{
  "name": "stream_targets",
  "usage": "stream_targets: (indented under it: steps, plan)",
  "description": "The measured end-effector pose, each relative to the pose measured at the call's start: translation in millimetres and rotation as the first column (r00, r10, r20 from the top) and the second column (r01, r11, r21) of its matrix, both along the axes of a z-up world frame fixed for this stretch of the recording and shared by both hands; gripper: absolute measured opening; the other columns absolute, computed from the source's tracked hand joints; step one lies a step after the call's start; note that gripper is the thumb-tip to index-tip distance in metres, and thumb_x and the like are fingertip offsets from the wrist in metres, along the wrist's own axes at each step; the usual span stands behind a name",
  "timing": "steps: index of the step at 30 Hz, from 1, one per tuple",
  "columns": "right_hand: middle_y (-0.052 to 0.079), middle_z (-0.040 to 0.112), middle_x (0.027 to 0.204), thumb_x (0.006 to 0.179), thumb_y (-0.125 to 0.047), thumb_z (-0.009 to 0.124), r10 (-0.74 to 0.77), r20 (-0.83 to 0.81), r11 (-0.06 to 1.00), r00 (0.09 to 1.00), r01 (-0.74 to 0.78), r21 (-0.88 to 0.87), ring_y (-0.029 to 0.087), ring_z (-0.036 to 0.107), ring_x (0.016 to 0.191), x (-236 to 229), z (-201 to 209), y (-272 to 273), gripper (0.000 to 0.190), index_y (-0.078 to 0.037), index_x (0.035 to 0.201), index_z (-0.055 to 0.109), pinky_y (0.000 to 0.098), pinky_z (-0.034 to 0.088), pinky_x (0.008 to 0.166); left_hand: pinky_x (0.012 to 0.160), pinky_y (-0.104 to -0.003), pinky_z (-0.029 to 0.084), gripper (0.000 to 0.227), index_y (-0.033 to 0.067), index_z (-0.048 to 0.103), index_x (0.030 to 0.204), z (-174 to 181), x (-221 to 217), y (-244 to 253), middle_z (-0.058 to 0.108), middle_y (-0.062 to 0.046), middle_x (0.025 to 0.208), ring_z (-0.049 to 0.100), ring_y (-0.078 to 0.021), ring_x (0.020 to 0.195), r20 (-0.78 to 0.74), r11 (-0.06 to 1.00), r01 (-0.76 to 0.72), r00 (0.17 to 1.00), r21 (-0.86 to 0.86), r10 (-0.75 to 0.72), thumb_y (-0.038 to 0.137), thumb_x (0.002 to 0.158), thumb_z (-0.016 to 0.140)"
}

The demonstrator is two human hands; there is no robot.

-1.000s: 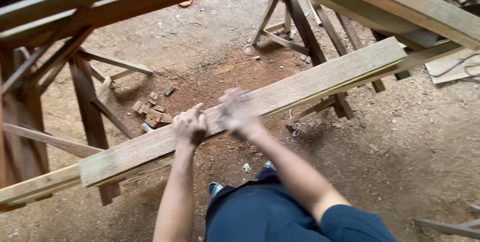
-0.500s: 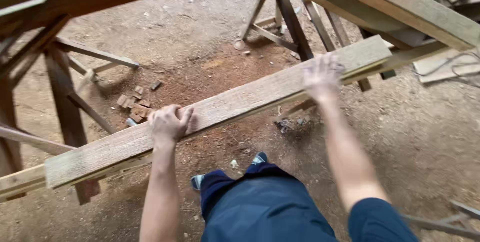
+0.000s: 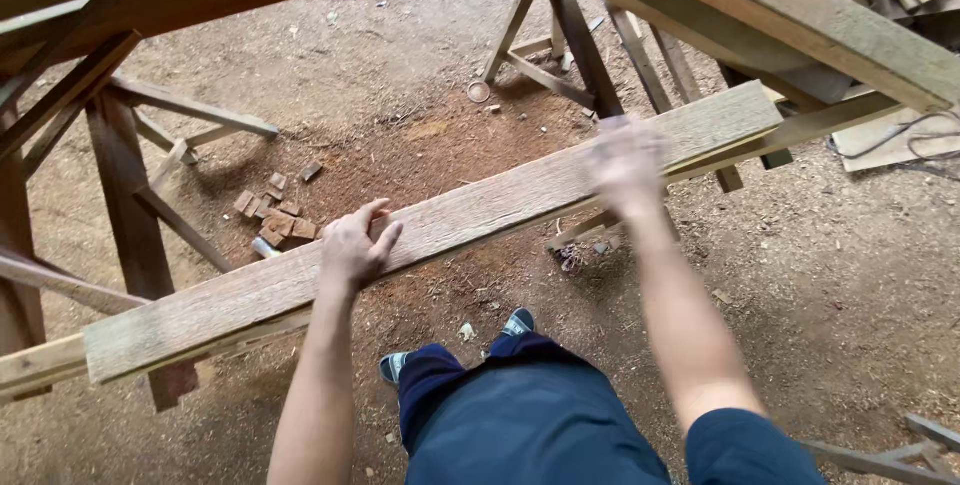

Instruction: The person sands a wooden beam with a piece of sandpaper, moving it back and forth across the surface and edges while the beam rests on sawhorses.

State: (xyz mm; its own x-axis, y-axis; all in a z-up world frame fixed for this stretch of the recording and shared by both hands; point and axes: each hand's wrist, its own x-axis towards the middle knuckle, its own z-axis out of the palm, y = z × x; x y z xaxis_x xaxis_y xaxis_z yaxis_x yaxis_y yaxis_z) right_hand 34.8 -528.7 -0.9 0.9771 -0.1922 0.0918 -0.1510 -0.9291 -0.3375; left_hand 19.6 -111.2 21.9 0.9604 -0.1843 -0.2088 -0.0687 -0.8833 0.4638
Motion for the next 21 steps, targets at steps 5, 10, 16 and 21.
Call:
stream_targets:
  steps: [5, 10, 16, 21]
  plan:
    - [0.032, 0.039, 0.14, 0.107, -0.046, 0.041, 0.036, 0.24, 0.863, 0.97, 0.091, -0.497, 0.049, 0.035, 0.134, 9, -54, -67, 0.059, 0.004, 0.138, 0.042, 0.065, 0.021, 0.11, 0.11, -0.048, 0.022, 0.094, 0.0191, 0.036, 0.145, 13, -18, -18, 0.037, -0.016, 0.15, 0.035, -0.0323, 0.137, 0.378, 0.908, 0.188, 0.863, 0.374, -0.335, 0.08, 0.078, 0.058]
    - [0.022, 0.042, 0.138, 0.105, -0.043, 0.028, 0.287, -0.139, 0.952, 0.948, -0.299, -0.07, 0.037, 0.039, 0.13, -5, -19, 103, 0.05, -0.004, 0.132, 0.043, 0.0538, 0.023, 0.109, 0.117, -0.042, 0.021, 0.123, 0.0126, 0.012, 0.155, 33, -19, -31, 0.025, -0.009, 0.157, 0.026, -0.0231, 0.142, -0.058, 0.766, 0.341, 0.927, 0.545, -0.371, 0.087, 0.067, 0.054]
    - [0.008, 0.058, 0.108, 0.105, -0.038, 0.02, 0.442, 0.49, 0.892, 0.751, -0.308, -0.332, 0.02, 0.056, 0.098, -16, 18, 112, 0.042, -0.013, 0.106, 0.054, 0.0355, 0.037, 0.088, 0.12, -0.043, 0.016, 0.113, 0.0152, 0.01, 0.155, 39, -22, -36, 0.019, -0.009, 0.159, 0.017, -0.0238, 0.147, -0.012, 0.773, 0.326, 0.924, 0.544, -0.382, 0.082, 0.073, 0.051]
    - [0.023, 0.021, 0.156, 0.094, -0.044, 0.035, 0.03, -0.199, 0.975, 0.98, -0.072, -0.211, 0.041, 0.019, 0.146, 3, 53, -41, 0.062, -0.007, 0.144, 0.033, 0.0723, 0.017, 0.109, 0.117, -0.048, 0.008, 0.102, 0.0077, 0.005, 0.152, 42, -33, -65, 0.003, -0.022, 0.159, 0.003, -0.0311, 0.147, -0.101, 0.741, 0.282, 0.955, 0.609, -0.28, 0.074, 0.085, 0.046]
